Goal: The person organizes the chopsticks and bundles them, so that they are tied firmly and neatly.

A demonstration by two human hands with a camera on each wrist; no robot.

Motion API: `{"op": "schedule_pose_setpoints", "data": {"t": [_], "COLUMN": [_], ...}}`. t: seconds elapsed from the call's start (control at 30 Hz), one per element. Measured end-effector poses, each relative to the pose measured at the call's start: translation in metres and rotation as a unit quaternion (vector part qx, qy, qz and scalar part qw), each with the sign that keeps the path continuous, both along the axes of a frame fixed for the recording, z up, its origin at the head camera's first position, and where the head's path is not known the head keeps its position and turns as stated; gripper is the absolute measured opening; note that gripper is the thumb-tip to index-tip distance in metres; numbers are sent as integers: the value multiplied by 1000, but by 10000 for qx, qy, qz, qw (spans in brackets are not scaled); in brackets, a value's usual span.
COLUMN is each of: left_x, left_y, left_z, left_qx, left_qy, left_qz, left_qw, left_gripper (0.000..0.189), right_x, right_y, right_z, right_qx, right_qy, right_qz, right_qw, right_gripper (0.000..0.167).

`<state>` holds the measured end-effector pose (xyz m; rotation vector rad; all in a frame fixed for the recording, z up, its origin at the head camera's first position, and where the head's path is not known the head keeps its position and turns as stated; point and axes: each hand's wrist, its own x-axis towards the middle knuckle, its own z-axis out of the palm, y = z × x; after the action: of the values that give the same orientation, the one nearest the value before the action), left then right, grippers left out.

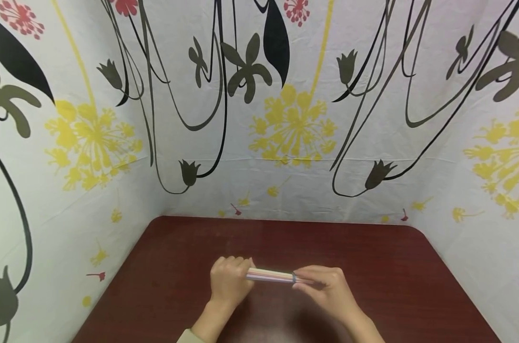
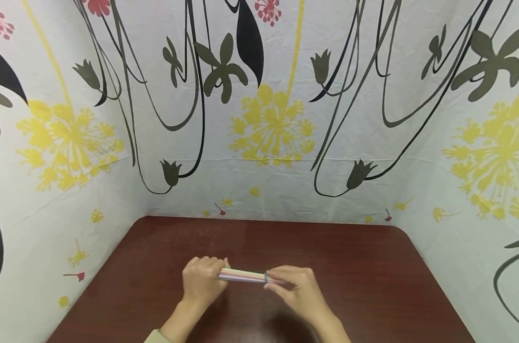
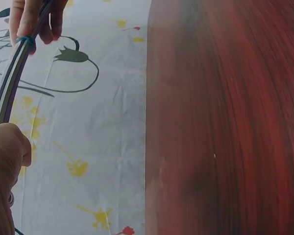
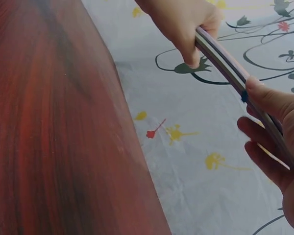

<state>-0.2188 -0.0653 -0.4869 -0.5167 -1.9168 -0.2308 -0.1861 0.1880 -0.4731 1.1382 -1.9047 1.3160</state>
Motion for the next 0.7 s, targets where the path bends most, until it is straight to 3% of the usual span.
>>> {"op": "schedule_pose_setpoints", "data": {"t": [0.13,0.23,0.3,0.43,0.7], "left_x": [0,0,0,0,4], "left_y": [-4,-5,-3,1,8], "left_z": [-1,0,0,1,5], "left_qx": [19,8,-17,-4,86], "left_qy": [-30,-10,5,32,141], "left_qz": [38,33,27,51,41], "left_qw": [10000,10000,10000,10000,9999], "left_gripper": [41,42,42,43,44], "right_x": [-2,-2,-1,2,5], "right_y": [1,1,-1,-6,-15], "right_z": [-1,1,4,12,15], "right_qx": [18,447,841,1279,1436], "right_qy": [180,624,994,1550,1866], "right_qz": [-36,-543,-1027,-1654,-1906], "right_qw": [9998,9956,9861,9655,9530], "right_gripper": [39,23,11,27,32]}}
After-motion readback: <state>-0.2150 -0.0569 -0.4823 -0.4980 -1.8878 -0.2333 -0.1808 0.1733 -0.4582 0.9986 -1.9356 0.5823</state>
